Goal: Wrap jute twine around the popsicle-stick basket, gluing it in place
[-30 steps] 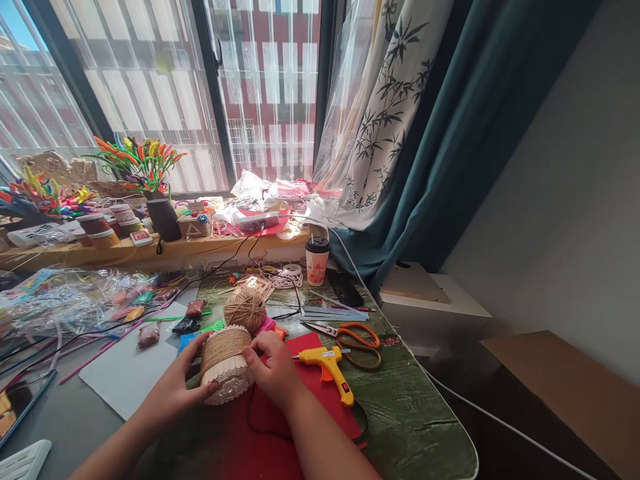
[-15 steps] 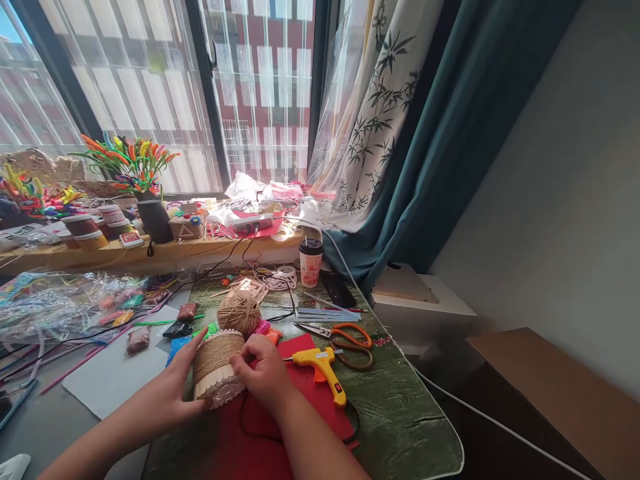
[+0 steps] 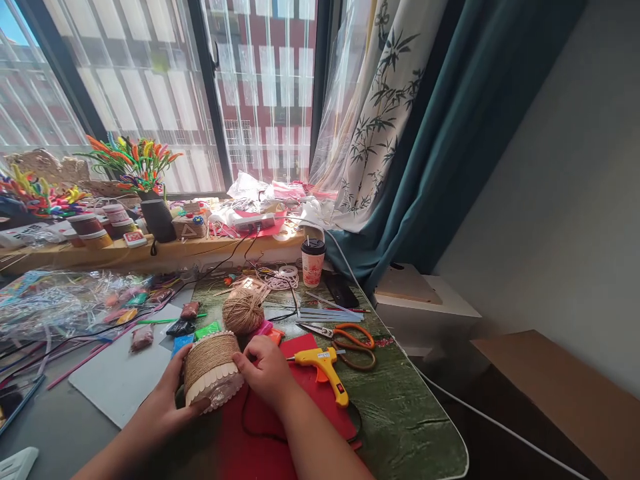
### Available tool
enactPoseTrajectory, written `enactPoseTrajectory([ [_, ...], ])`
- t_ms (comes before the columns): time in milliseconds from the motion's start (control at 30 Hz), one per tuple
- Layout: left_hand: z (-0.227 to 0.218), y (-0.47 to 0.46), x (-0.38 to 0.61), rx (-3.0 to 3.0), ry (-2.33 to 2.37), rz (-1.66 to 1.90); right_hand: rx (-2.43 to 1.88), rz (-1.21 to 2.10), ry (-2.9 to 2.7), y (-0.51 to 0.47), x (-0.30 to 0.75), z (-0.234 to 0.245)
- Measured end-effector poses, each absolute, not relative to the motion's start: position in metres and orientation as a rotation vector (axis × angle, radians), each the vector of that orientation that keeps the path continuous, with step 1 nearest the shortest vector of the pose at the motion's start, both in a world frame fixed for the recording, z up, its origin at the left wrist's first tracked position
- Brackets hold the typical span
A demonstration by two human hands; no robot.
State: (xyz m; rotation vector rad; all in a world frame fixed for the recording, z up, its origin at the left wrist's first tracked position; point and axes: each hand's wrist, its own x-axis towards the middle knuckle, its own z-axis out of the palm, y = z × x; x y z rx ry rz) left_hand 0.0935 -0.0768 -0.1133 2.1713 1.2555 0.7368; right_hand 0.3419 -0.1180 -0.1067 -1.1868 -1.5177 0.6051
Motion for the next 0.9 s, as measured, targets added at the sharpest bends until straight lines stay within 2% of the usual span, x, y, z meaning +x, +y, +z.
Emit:
enactPoseTrajectory([
  [233, -0.071, -0.075, 0.098, 2.431, 1.239, 0.510, -1.150, 0.671, -1.475, -0.120, 0.338, -0.109],
  [367, -0.059, -0.077, 0.103, 2.494, 1.282, 0.496, -1.163, 0.654, -1.451, -0.118, 0.340, -0.113],
  [767, -0.116, -0.095, 0.107, 2.174, 1.255, 0.819, -1.028, 0.696, -1.398, -0.126, 0.343, -0.099],
  [900, -0.115, -0.099, 0.110, 2.174, 1.347, 0.773, -1.042, 0.691, -1.410, -0.127, 0.343, -0.096],
])
